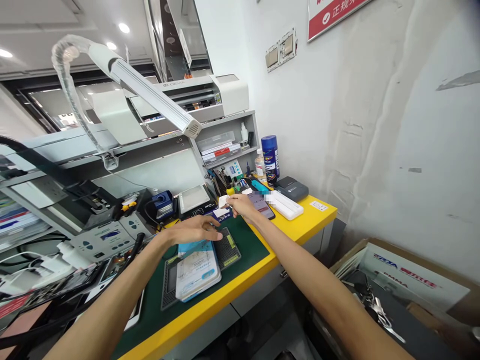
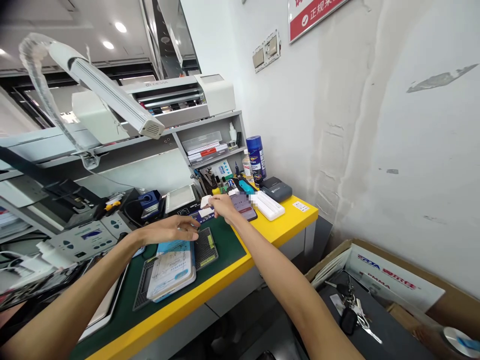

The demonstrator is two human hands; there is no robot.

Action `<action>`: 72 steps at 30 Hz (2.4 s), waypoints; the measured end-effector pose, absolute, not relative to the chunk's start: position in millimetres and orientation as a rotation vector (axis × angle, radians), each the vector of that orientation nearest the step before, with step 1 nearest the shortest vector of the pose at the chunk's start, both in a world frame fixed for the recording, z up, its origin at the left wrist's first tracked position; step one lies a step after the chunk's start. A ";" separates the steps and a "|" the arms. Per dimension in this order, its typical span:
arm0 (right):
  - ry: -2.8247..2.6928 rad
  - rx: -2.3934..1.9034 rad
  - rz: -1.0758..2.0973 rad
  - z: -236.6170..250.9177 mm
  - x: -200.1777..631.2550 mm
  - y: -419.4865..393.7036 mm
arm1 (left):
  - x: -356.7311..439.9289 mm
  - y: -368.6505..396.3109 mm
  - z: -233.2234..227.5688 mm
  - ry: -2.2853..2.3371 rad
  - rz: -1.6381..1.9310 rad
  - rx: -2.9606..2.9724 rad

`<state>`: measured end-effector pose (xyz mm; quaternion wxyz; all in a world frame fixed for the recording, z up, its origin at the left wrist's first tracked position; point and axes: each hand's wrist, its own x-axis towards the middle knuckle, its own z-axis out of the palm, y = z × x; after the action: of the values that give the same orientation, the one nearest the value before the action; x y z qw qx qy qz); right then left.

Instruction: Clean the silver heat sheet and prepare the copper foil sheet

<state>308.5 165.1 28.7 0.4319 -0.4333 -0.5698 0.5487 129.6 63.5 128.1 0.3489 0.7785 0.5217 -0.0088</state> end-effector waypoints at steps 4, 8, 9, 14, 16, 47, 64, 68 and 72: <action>-1.438 -1.099 1.348 27.6 307.3 163.7 | 136.4 52.9 118.4 1.332 -0.025 2.171; -1.468 -1.107 1.339 26.8 306.3 163.7 | 132.9 38.7 107.0 1.352 0.019 2.298; -1.475 -1.108 1.336 27.1 306.1 163.3 | 130.5 35.5 104.0 1.389 0.052 2.314; -1.516 -1.122 1.322 29.6 304.4 158.6 | 113.2 25.4 94.0 1.473 0.200 2.350; -1.536 -1.125 1.314 29.6 303.7 157.4 | 103.7 23.6 93.0 1.463 0.220 2.349; -2.886 -0.649 0.157 54.7 308.6 30.1 | 18.2 -11.0 62.2 1.463 0.483 2.300; -2.615 -0.638 0.216 53.7 288.8 35.5 | 10.9 -14.6 52.4 1.459 0.486 2.332; -2.842 -0.495 0.122 50.5 287.4 38.2 | 11.7 -14.3 51.1 1.463 0.508 2.344; -2.929 -0.423 0.020 52.3 284.9 35.6 | 12.1 -15.9 48.7 1.468 0.542 2.356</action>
<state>284.9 35.6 52.3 0.0908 -0.1422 -0.9856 0.0066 12.1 -15.9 48.7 0.1558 0.8229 0.5127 0.1892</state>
